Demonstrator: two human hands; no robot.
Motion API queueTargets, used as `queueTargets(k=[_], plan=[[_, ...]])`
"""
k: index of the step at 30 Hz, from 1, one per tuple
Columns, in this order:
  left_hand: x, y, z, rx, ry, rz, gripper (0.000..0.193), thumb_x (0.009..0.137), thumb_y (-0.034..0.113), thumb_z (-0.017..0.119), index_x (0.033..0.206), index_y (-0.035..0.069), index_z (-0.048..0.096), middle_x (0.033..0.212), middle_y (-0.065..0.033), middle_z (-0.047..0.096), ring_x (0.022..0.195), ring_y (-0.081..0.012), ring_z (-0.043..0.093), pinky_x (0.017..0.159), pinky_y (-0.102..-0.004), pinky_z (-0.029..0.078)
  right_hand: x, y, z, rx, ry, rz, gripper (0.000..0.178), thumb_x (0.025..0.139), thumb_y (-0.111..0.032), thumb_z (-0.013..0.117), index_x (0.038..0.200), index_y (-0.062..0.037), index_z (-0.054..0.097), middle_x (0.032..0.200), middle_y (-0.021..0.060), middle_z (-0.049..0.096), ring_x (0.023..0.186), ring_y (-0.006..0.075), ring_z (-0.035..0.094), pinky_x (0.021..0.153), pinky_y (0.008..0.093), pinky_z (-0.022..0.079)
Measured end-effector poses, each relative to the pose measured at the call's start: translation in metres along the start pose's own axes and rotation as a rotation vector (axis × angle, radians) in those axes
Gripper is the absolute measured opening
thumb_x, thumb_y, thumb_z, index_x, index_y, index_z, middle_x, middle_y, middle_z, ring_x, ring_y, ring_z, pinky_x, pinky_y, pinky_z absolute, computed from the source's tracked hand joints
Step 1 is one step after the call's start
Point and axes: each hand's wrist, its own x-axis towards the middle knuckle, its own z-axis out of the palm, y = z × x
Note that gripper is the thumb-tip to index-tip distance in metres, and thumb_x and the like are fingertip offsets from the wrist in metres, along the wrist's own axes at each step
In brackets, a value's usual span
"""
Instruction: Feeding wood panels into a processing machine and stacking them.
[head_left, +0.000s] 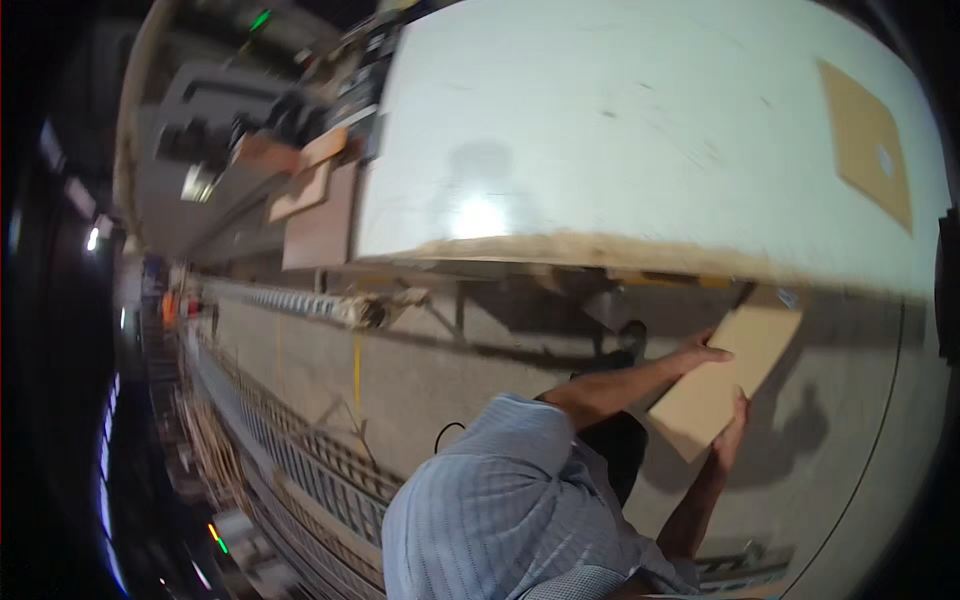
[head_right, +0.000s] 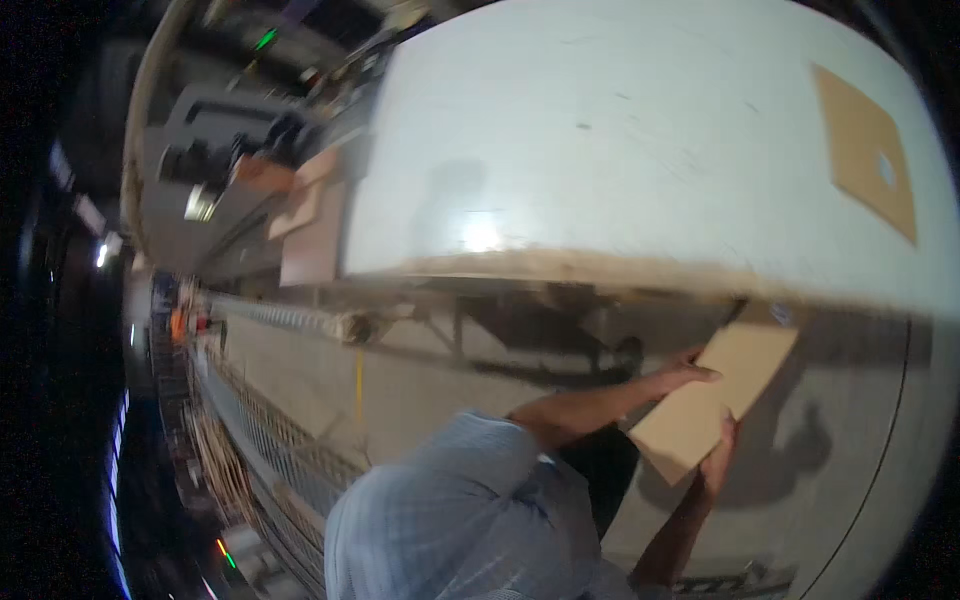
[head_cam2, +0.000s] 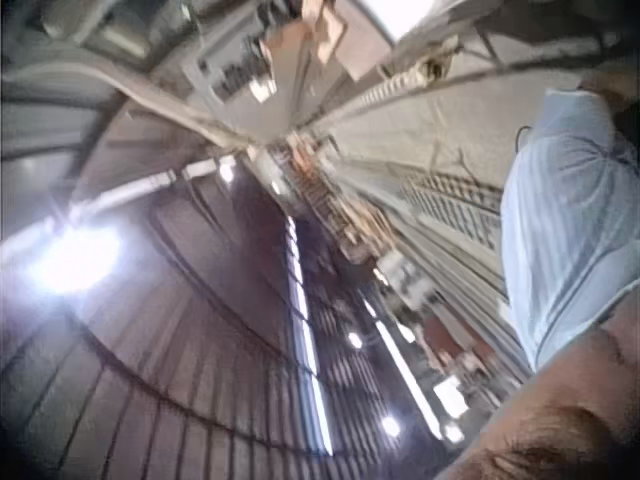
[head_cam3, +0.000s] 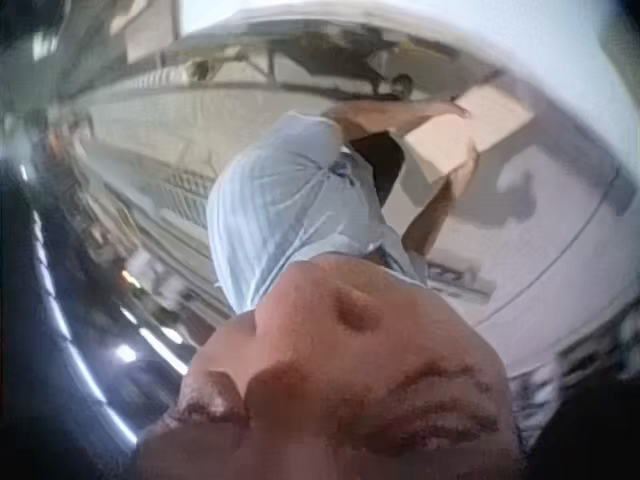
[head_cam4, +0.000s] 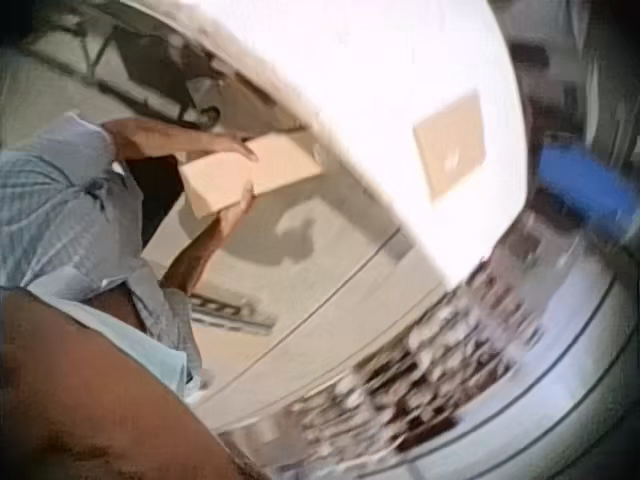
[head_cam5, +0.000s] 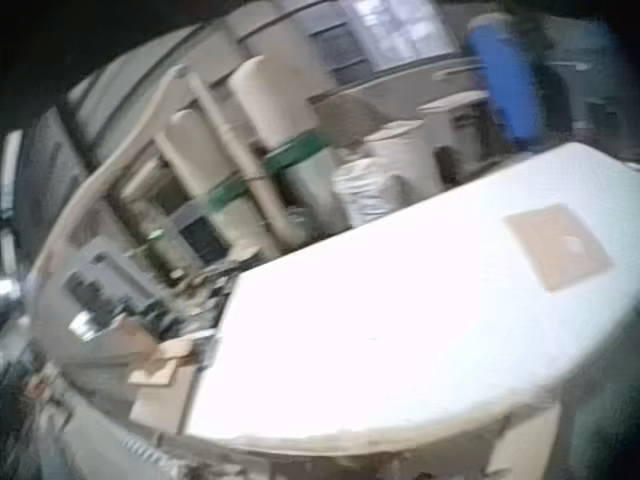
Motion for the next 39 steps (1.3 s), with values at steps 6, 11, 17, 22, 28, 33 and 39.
queueTargets(k=[6,11,17,22,28,33,39], plan=[[0.056,0.068,-0.056,0.282,0.385,0.344,0.071,0.082,0.038,0.078,0.14,0.007,0.054,0.134,-0.0156,0.06,0.129,-0.0316,0.052,0.109,-0.0392,0.039,0.109,-0.051,0.107,0.069,-0.185,0.156,0.048,0.098,-0.037,0.059,0.136,-0.0076,0.049,0.113,0.0093,0.062,0.101,0.0223,0.064,0.084,0.0402,0.054],[0.11,0.066,-0.066,0.301,0.502,0.368,0.07,0.082,0.038,0.078,0.14,0.007,0.054,0.135,-0.0162,0.059,0.129,-0.032,0.052,0.109,-0.0395,0.039,0.201,-0.061,0.087,-0.009,-0.241,0.276,0.047,0.099,-0.037,0.058,0.134,-0.0077,0.05,0.111,0.0092,0.062,0.099,0.0225,0.064,0.082,0.0401,0.054],[0.187,0.037,-0.073,0.358,0.53,0.344,0.07,0.082,0.039,0.078,0.139,0.007,0.054,0.135,-0.0169,0.059,0.129,-0.0326,0.052,0.109,-0.0398,0.039,0.292,-0.048,0.03,-0.045,-0.212,0.361,0.044,0.099,-0.038,0.058,0.131,-0.0078,0.05,0.108,0.0091,0.062,0.096,0.0226,0.064,0.08,0.04,0.054],[0.213,0.016,-0.089,0.409,0.568,0.313,0.069,0.082,0.039,0.078,0.139,0.007,0.054,0.135,-0.0176,0.059,0.129,-0.033,0.052,0.109,-0.0401,0.039,0.336,-0.012,-0.006,-0.076,-0.194,0.447,0.043,0.099,-0.038,0.057,0.128,-0.008,0.051,0.106,0.009,0.062,0.094,0.0227,0.064,0.078,0.0399,0.054],[0.203,0.006,-0.105,0.446,0.669,0.299,0.069,0.082,0.039,0.078,0.139,0.007,0.055,0.136,-0.0183,0.058,0.129,-0.0335,0.052,0.109,-0.0405,0.04,0.353,0.028,-0.029,-0.158,-0.22,0.564,0.041,0.099,-0.039,0.057,0.126,-0.0081,0.051,0.104,0.0089,0.062,0.092,0.0229,0.064,0.076,0.0398,0.054],[0.188,0.016,-0.115,0.498,0.706,0.32,0.069,0.082,0.04,0.078,0.138,0.007,0.055,0.136,-0.019,0.058,0.129,-0.034,0.053,0.109,-0.0408,0.04,0.361,0.054,-0.038,-0.208,-0.237,0.601,0.039,0.099,-0.039,0.056,0.123,-0.0082,0.052,0.101,0.0088,0.063,0.09,0.023,0.064,0.074,0.0397,0.054],[0.169,0.026,-0.116,0.551,0.717,0.353,0.068,0.082,0.04,0.077,0.138,0.007,0.056,0.137,-0.0197,0.057,0.129,-0.0345,0.053,0.109,-0.0412,0.04,0.357,0.068,-0.048,-0.27,-0.231,0.611,0.038,0.099,-0.04,0.056,0.121,-0.0084,0.053,0.099,0.0086,0.063,0.087,0.0231,0.064,0.072,0.0396,0.054]])
